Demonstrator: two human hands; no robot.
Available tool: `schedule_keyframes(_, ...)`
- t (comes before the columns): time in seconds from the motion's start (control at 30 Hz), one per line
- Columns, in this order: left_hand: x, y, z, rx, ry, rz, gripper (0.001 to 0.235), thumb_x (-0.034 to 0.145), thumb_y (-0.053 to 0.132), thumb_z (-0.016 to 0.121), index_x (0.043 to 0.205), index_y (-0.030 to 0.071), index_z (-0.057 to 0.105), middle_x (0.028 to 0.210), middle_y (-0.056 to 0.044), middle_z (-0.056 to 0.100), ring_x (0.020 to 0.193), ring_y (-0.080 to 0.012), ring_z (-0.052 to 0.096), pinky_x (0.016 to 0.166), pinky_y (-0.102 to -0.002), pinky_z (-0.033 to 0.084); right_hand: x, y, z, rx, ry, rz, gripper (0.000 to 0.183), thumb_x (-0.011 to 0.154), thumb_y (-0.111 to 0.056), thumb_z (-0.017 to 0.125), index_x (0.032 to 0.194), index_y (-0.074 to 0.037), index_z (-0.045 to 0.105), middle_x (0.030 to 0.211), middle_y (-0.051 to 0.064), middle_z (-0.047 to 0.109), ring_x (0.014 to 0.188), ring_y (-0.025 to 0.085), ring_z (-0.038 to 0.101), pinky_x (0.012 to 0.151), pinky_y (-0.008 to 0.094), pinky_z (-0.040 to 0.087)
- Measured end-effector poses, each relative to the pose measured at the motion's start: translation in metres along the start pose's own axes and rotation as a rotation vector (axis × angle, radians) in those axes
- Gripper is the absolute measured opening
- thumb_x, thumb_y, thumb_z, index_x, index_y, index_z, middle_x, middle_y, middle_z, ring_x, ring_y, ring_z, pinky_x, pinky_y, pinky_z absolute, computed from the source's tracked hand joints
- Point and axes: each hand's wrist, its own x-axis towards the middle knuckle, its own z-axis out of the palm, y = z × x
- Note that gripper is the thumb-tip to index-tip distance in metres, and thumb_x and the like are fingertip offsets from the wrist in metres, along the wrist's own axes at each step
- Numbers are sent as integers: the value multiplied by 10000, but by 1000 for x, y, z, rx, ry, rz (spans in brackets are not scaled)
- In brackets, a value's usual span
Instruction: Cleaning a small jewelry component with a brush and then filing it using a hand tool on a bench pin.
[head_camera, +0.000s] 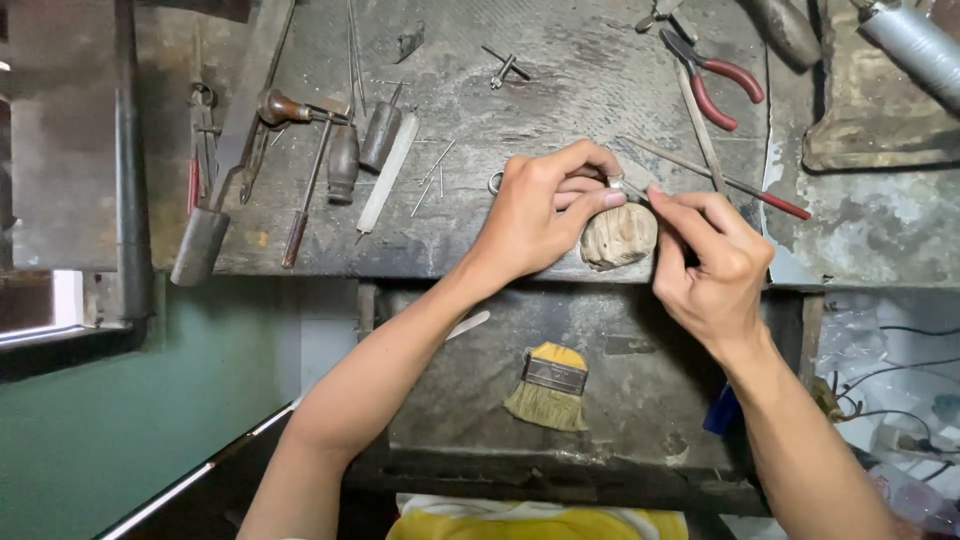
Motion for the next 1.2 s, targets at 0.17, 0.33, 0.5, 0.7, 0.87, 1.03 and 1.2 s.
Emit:
schedule_keyframes(0.17, 1, 1, 0, 3, 1, -7, 176, 955, -5, 686, 1128, 21, 666, 984, -267, 725, 883, -265, 777, 827, -373, 654, 0, 2, 0, -3, -12, 12, 194, 1002, 173, 673, 1034, 28, 799, 916, 152, 702, 835, 372, 722, 740, 427, 573)
schedule_keyframes(0.33, 1, 1, 1, -4, 11, -11, 160, 952, 5, 694, 1110, 24, 669, 973, -267, 726, 879, -256, 776, 822, -373, 651, 1, 1, -2, 2, -21, 16, 210, 994, 158, 684, 1023, -6, 812, 914, 125, 711, 841, 347, 733, 753, 394, 578)
schedule_keyframes(0.5, -1, 4, 1, -8, 13, -25, 164, 948, 8, 702, 1108, 17, 665, 985, -277, 727, 887, -259, 773, 829, -378, 648, 1, 2, -1, -1, -21, 40, 207, 1003, 164, 667, 1027, 9, 801, 920, 141, 707, 846, 357, 728, 753, 423, 581)
schedule_keyframes(0.7, -1, 0, 2, -1, 29, -31, 176, 935, 5, 716, 1105, 17, 676, 993, -291, 726, 891, -263, 772, 832, -364, 643, 1, 3, 1, -19, 7, 26, 187, 1001, 166, 671, 1013, 27, 795, 892, 153, 687, 829, 377, 724, 743, 415, 580)
schedule_keyframes(0.87, -2, -2, 1, 4, 35, -39, 181, 928, -3, 722, 1104, 14, 685, 996, -288, 731, 888, -270, 774, 836, -367, 640, 1, -1, 0, 13, 5, 58, 188, 991, 136, 693, 999, -15, 806, 888, 121, 704, 825, 346, 727, 736, 410, 580)
schedule_keyframes(1.03, -3, 6, 5, 14, 72, -30, 212, 908, -27, 739, 1114, 3, 701, 1009, -252, 739, 878, -277, 766, 850, -363, 642, 7, -12, -4, -8, 56, 54, 185, 993, 108, 683, 1085, -4, 797, 929, 124, 712, 815, 328, 717, 713, 409, 572)
schedule_keyframes(1.2, -2, 13, 6, -5, 94, -54, 250, 877, -43, 760, 1119, -23, 700, 1021, -259, 725, 923, -331, 758, 869, -399, 648, 20, -23, -19, 37, 62, 90, 230, 985, 121, 665, 1134, 0, 791, 902, 149, 715, 745, 332, 699, 657, 381, 555)
